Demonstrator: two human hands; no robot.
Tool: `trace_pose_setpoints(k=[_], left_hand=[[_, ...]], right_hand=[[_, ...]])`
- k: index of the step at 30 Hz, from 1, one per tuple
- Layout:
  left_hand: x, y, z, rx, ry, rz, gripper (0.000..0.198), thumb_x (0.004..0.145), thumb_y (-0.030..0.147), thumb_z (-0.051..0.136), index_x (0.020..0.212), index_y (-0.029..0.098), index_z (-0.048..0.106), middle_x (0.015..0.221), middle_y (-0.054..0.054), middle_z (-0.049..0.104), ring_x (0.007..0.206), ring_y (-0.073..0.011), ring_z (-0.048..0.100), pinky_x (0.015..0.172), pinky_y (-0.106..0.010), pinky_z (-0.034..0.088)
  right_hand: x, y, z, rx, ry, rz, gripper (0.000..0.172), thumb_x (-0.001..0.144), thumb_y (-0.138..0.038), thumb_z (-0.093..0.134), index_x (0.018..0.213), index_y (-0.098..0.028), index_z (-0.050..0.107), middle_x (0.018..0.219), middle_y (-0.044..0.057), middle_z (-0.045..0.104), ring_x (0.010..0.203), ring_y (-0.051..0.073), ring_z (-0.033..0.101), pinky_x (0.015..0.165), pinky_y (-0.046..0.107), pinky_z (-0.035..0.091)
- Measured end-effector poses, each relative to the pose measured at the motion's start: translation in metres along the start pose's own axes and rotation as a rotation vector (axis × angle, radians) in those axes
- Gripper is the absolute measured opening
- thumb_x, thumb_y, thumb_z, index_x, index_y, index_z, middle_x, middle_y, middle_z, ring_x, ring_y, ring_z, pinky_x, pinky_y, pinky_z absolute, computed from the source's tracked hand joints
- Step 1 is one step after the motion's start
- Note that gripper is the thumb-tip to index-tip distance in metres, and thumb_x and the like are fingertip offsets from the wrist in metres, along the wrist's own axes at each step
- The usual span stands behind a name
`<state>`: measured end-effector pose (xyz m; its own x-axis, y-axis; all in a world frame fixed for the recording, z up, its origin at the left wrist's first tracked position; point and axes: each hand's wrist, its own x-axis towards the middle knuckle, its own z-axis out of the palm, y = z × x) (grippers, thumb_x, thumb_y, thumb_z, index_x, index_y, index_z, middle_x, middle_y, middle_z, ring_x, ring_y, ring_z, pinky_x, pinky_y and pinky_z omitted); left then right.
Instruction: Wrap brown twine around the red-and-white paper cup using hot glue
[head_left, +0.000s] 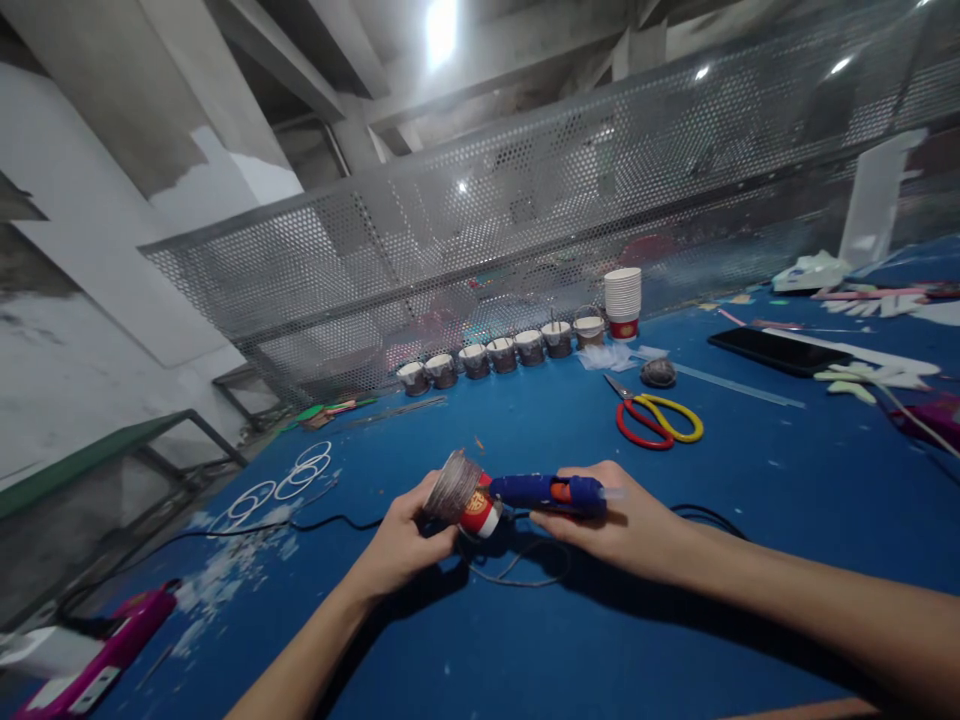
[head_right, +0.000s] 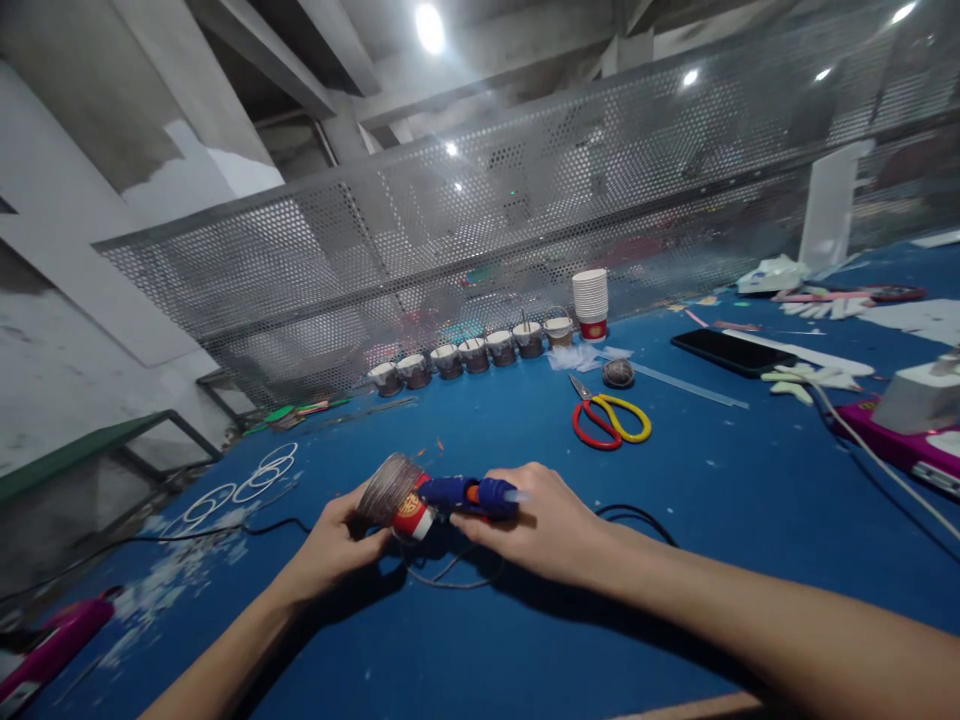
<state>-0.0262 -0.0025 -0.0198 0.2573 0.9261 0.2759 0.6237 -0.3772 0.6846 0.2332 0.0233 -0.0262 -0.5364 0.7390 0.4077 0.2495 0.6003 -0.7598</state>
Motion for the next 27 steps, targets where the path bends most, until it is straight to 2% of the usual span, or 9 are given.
trace_pose_setpoints(k=[4, 11, 14, 18, 22, 24, 27], left_hand=[[0.002, 0.007, 0.001, -0.037, 0.018, -0.037, 0.022, 0.072, 0.024, 0.064, 0.090, 0.014, 0.072, 0.093, -0.010, 0.072, 0.088, -0.0227, 0.065, 0.085, -0.036, 0.051], [0.006, 0.005, 0.004, -0.228, 0.152, -0.204, 0.030, 0.069, 0.027, 0.068, 0.096, 0.015, 0.071, 0.090, -0.008, 0.073, 0.083, -0.0234, 0.067, 0.076, -0.035, 0.054], [0.007, 0.002, 0.005, -0.269, 0.181, -0.243, 0.028, 0.070, 0.028, 0.069, 0.095, 0.016, 0.071, 0.091, -0.008, 0.074, 0.083, -0.0230, 0.067, 0.078, -0.036, 0.054], [0.006, 0.005, 0.007, -0.329, 0.205, -0.284, 0.027, 0.071, 0.027, 0.069, 0.095, 0.015, 0.071, 0.091, -0.009, 0.073, 0.083, -0.0224, 0.068, 0.080, -0.037, 0.054], [0.006, 0.010, 0.008, -0.359, 0.268, -0.298, 0.026, 0.071, 0.027, 0.068, 0.094, 0.015, 0.069, 0.089, -0.009, 0.073, 0.081, -0.0213, 0.067, 0.079, -0.036, 0.054], [0.005, 0.012, 0.007, -0.347, 0.305, -0.297, 0.026, 0.071, 0.027, 0.067, 0.094, 0.015, 0.068, 0.088, -0.008, 0.072, 0.078, -0.0207, 0.067, 0.076, -0.035, 0.055], [0.004, 0.017, 0.005, -0.271, 0.369, -0.273, 0.027, 0.071, 0.029, 0.065, 0.093, 0.014, 0.067, 0.086, -0.007, 0.072, 0.078, -0.0209, 0.066, 0.073, -0.033, 0.054]], right_hand=[[-0.003, -0.005, 0.001, -0.048, -0.038, 0.015, 0.029, 0.080, -0.039, 0.059, 0.064, -0.016, 0.057, 0.057, 0.000, 0.054, 0.049, 0.010, 0.041, 0.046, 0.022, 0.031], [0.012, 0.005, -0.007, 0.243, 0.012, 0.126, 0.025, 0.081, -0.035, 0.058, 0.063, -0.018, 0.061, 0.054, -0.003, 0.050, 0.051, 0.010, 0.042, 0.047, 0.022, 0.033], [0.023, 0.022, -0.012, 0.160, 0.057, 0.241, 0.030, 0.081, -0.040, 0.057, 0.061, -0.018, 0.061, 0.056, 0.000, 0.054, 0.052, 0.012, 0.046, 0.049, 0.024, 0.035], [0.032, 0.048, -0.014, -0.094, 0.069, 0.350, 0.037, 0.081, -0.051, 0.055, 0.067, -0.018, 0.064, 0.063, 0.004, 0.059, 0.058, 0.016, 0.052, 0.053, 0.026, 0.037], [0.037, 0.055, -0.022, -0.171, 0.062, 0.422, 0.043, 0.075, -0.061, 0.059, 0.072, -0.018, 0.065, 0.074, 0.009, 0.065, 0.072, 0.024, 0.061, 0.063, 0.033, 0.044], [0.037, 0.047, -0.031, -0.109, 0.155, 0.443, 0.048, 0.071, -0.063, 0.061, 0.083, -0.017, 0.065, 0.090, 0.013, 0.067, 0.084, 0.028, 0.062, 0.075, 0.039, 0.046], [0.034, 0.025, -0.045, 0.021, 0.481, 0.289, 0.047, 0.074, -0.057, 0.061, 0.100, -0.018, 0.061, 0.107, 0.013, 0.064, 0.099, 0.028, 0.059, 0.089, 0.044, 0.043]])
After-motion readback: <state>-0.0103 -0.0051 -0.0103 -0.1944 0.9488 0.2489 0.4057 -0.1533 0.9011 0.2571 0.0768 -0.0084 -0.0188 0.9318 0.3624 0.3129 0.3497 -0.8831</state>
